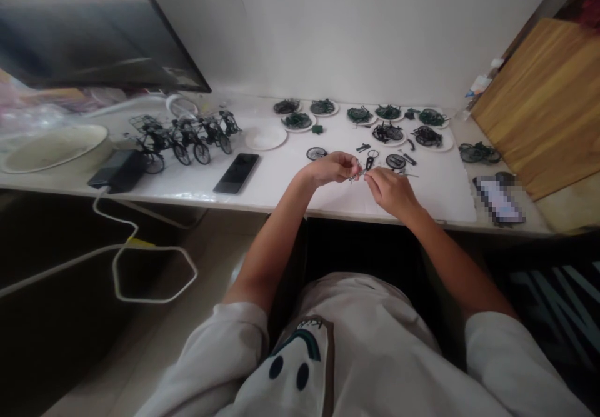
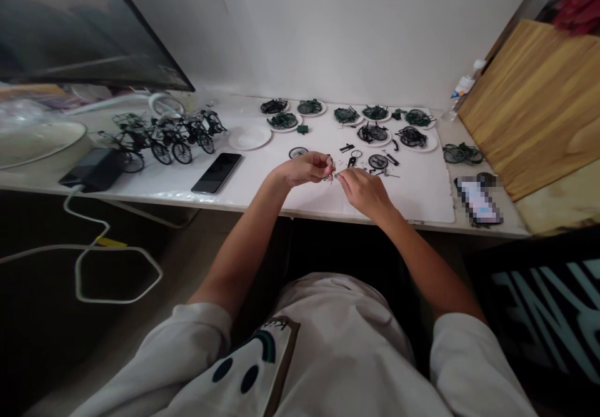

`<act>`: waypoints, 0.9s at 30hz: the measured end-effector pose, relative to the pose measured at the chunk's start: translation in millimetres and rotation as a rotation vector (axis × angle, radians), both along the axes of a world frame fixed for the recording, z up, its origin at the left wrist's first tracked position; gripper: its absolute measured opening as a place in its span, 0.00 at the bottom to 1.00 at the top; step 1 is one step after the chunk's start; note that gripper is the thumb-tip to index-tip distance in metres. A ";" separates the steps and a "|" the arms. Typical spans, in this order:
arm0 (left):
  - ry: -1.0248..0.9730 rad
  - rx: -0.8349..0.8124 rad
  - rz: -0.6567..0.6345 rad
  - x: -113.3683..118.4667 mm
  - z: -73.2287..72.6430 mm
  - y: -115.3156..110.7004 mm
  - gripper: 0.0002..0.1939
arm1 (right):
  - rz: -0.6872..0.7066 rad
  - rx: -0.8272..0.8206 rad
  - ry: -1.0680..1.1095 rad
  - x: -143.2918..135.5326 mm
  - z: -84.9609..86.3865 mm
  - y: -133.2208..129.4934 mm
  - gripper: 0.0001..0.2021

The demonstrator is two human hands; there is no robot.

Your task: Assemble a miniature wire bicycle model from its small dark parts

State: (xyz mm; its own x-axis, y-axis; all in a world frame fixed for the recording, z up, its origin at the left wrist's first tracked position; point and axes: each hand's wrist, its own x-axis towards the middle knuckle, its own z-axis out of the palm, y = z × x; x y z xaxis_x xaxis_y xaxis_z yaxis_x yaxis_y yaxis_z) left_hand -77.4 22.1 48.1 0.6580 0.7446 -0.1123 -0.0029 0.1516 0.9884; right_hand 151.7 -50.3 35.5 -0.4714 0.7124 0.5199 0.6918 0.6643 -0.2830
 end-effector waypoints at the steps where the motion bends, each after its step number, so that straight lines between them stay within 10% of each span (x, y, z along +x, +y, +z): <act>1: -0.008 -0.005 -0.006 -0.4 0.0 0.3 0.11 | 0.002 0.016 -0.034 0.9 -1.9 1.8 0.19; 17: 0.037 0.050 0.049 3.9 -8.2 1.1 0.10 | 0.119 -0.352 0.302 -4.4 -7.6 -1.1 0.20; 27: 0.094 0.092 0.034 6.0 -8.9 -0.5 0.08 | 0.231 -1.390 0.814 -1.2 2.9 7.1 0.14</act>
State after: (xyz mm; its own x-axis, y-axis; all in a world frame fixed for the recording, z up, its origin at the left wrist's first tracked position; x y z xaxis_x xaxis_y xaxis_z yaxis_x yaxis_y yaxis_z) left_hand -71.4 21.6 39.2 0.6219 0.7764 -0.1026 0.0867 0.0619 0.9943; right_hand 150.6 -43.2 38.4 -0.5661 0.7764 -0.2771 -0.0046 -0.3391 -0.9407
